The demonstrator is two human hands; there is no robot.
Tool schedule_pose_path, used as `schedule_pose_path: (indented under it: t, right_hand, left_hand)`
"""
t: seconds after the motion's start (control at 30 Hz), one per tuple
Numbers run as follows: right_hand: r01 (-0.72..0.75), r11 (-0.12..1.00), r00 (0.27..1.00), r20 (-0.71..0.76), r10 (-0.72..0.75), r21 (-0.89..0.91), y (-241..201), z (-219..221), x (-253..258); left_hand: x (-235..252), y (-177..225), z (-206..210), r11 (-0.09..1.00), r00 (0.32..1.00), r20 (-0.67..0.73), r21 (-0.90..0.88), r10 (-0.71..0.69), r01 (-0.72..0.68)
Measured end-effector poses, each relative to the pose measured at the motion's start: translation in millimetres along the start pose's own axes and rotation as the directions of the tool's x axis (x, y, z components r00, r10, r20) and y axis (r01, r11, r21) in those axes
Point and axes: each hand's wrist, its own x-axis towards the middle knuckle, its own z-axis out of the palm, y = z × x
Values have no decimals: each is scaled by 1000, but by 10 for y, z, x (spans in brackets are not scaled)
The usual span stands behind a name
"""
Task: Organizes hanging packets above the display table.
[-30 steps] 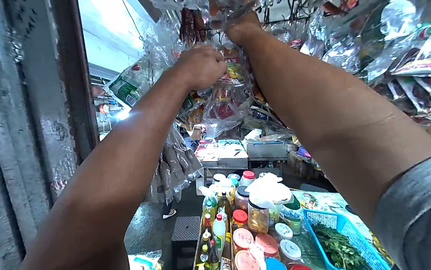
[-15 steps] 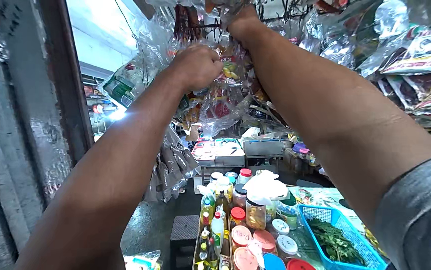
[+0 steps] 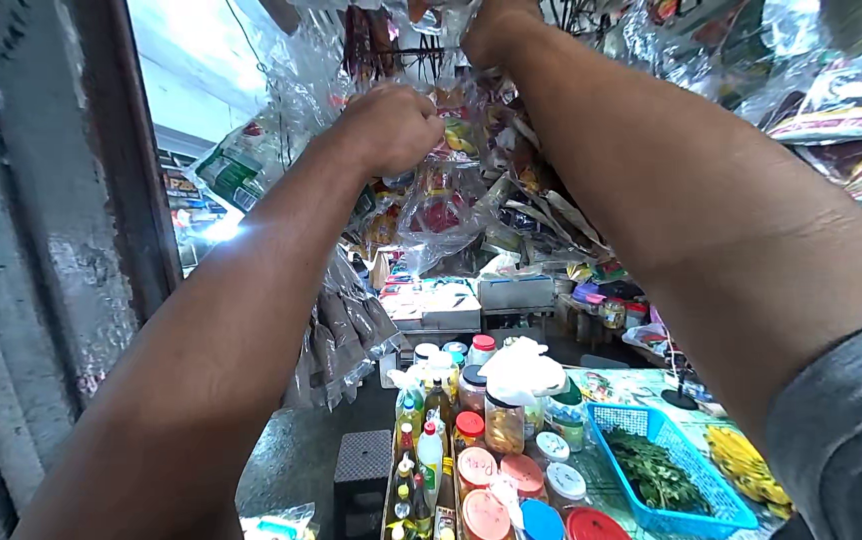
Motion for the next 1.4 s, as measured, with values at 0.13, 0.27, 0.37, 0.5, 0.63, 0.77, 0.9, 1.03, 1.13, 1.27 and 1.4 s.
schedule_pose_path:
  t: [0.13,0.27,0.37,0.5,0.63,0.77,0.9,1.03,1.13,1.27,1.4]
  right_hand:
    - [23,1000,998,-57,-22,20,27,56,6]
    - [93,985,991,-108,-78,143,185,63,111]
    - [88,982,993,-90,-73,170,237,68,114]
    - [26,975,989,-144,7,223,152,134,86]
    - [4,983,990,-141,23,185,50,209,166]
    - [3,983,986,-163,28,184,58,267,261]
    - [34,969,988,-154,4,243,92,318,408]
    - [84,873,987,-163,-5,480,183,365,445]
    - [78,881,978,-209,25,467,192,376,425]
    - [50,976,981,-192,-9,210,108,341,383]
    - [38,995,996,-86,-29,97,63,291,404]
  left_hand:
    - [-3,-4,9,1000,1000,3,12,0,0]
    - [-6,2,7,1000,1000,-6,5,2,-2]
    - [-14,5,-5,1000,1000,-5,-7,2,-2]
    - [-11,39,-49,1000,999,-43,-9,19,-19]
    - [-105,78,-132,998,998,-9,14,57,-57]
    - [-112,89,-60,995,995,-34,21,96,-95]
    - [-98,71,-1,991,992,-74,-70,107,-112]
    - [-138,61,-14,978,994,-71,-183,85,-97]
    - [-179,70,-105,965,997,-41,-251,69,-77]
    - [-213,97,-180,968,998,-8,-243,58,-58]
    - [-213,120,-198,968,999,6,-245,52,-49]
